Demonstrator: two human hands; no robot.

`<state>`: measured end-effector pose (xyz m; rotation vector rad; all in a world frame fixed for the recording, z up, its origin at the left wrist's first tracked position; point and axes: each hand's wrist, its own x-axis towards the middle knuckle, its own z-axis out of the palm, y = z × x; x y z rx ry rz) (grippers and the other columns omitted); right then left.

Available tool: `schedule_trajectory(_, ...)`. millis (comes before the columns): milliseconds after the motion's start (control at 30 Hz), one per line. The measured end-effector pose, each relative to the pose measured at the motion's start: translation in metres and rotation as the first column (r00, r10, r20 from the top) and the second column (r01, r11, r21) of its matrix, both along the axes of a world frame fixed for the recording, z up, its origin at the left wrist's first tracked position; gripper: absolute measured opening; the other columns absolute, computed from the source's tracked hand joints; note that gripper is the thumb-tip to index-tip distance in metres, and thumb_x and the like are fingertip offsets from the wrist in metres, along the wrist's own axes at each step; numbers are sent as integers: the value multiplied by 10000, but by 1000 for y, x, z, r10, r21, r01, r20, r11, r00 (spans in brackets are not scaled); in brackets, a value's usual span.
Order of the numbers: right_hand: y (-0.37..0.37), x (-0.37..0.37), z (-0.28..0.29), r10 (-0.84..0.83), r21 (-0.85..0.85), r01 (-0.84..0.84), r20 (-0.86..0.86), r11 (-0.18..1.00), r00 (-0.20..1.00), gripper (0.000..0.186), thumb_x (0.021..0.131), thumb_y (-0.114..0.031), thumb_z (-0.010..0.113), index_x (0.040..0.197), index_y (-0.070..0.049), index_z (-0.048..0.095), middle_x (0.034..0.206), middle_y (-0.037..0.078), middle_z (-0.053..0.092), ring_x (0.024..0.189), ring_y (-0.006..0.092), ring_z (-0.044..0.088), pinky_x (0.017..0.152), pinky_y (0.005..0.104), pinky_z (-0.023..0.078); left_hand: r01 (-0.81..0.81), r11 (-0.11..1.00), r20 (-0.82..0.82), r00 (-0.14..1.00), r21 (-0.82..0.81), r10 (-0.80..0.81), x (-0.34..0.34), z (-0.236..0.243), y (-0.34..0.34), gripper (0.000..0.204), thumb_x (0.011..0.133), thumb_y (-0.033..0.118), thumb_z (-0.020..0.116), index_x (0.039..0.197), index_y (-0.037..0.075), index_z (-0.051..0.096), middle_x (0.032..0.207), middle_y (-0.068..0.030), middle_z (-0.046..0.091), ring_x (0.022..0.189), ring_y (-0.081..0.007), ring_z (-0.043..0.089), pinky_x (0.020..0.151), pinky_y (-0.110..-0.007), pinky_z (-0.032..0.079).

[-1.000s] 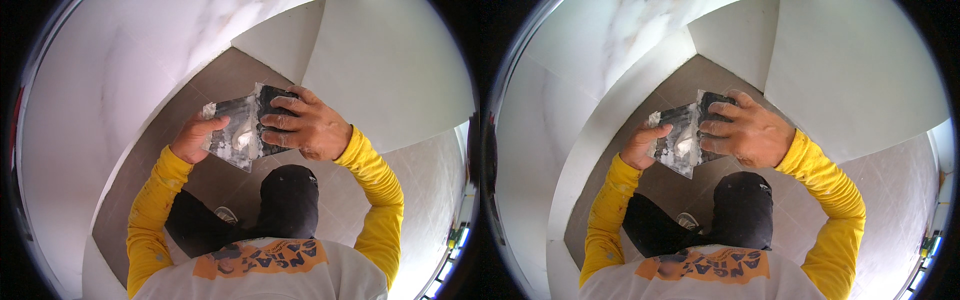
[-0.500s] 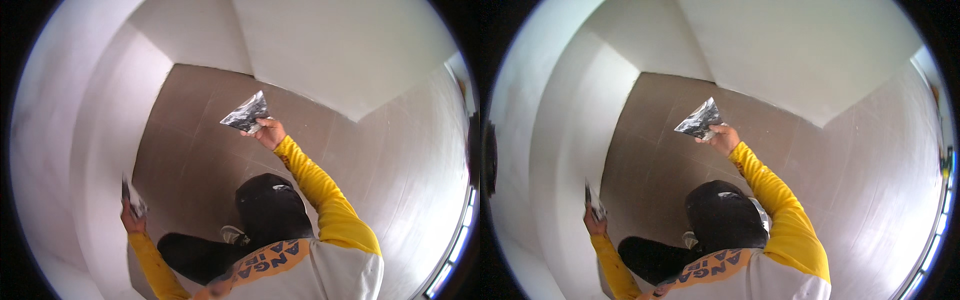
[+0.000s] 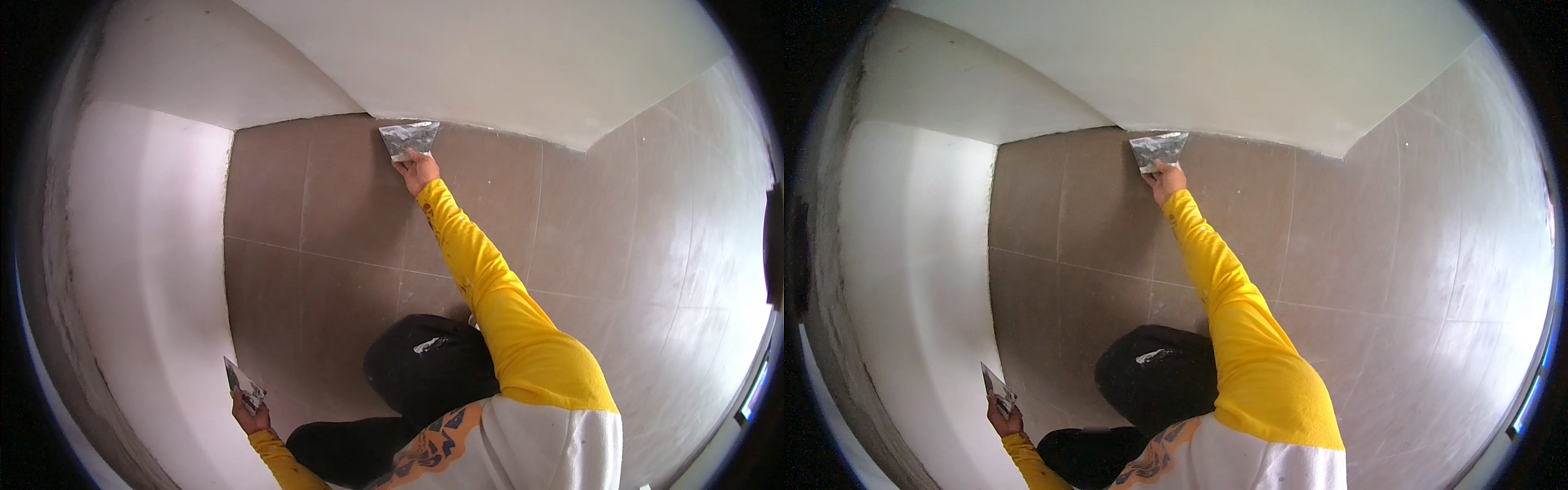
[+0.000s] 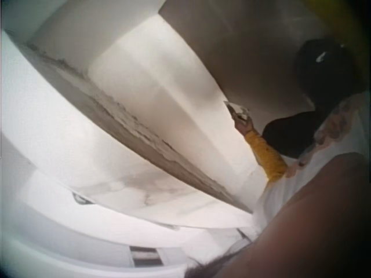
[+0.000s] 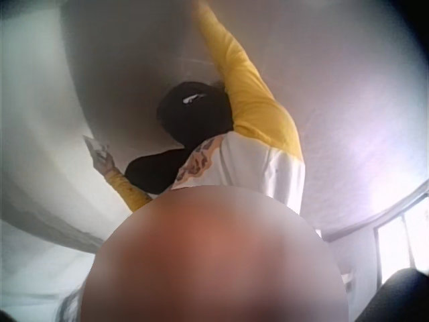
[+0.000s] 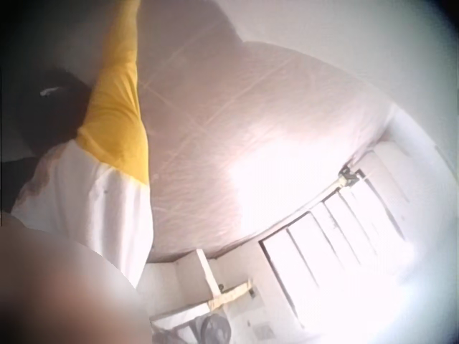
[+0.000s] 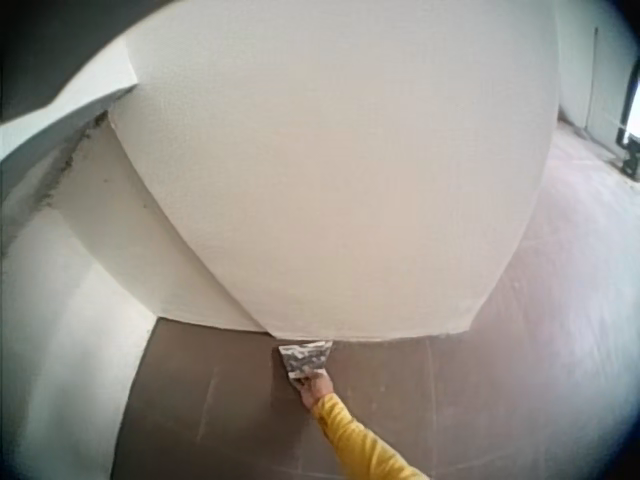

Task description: The person kneels and uses a putty knife to apply a white compound along the base of a wall where it meets the tiled floor. They repeatedly transfer compound between two knives and smooth the material into the corner.

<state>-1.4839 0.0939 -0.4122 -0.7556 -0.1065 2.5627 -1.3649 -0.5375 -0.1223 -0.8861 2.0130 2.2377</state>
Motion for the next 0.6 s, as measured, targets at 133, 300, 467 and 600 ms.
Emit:
schedule_trajectory(133, -7, -7, 6, -26, -3, 25, -29, 1000, 999, 363, 946, -40, 495, 1299, -59, 413, 1295, 122, 512, 1216, 297, 488, 1049, 553, 381, 7, 1000, -7, 1000, -1, -7, 6, -5, -10, 302, 873, 135, 663, 1161, 62, 615, 1151, -63, 662, 1036, -217, 627, 916, -363, 497)
schedule_trajectory(300, -13, -18, 13, -79, 14, 80, -36, 997, 996, 355, 944, -34, 502, 1286, -87, 421, 1284, 122, 516, 1195, 300, 505, 1038, 556, 391, 12, 1000, 10, 1000, 18, -12, 5, -9, -13, 301, 875, 162, 664, 1160, 75, 623, 1153, -60, 663, 1038, -217, 627, 922, -371, 488)
schedule_trajectory(467, 1, -36, 31, -172, -76, 170, -24, 983, 985, 330, 963, -44, 480, 1285, -56, 412, 1282, 140, 506, 1161, 318, 523, 954, 534, 482, 47, 997, 0, 999, 60, -47, 5, -11, 5, 298, 875, 159, 664, 1159, 78, 628, 1139, -55, 670, 1022, -213, 634, 906, -362, 496)
schedule_trajectory(600, 24, -55, 64, -130, -82, 134, 48, 988, 990, 337, 965, -42, 473, 1293, -21, 397, 1276, 172, 494, 1129, 331, 536, 891, 522, 534, 71, 991, -4, 997, 117, -71, 5, -3, 12, 203, 864, 159, 683, 1059, 104, 661, 984, -4, 687, 879, -151, 648, 760, -313, 537)
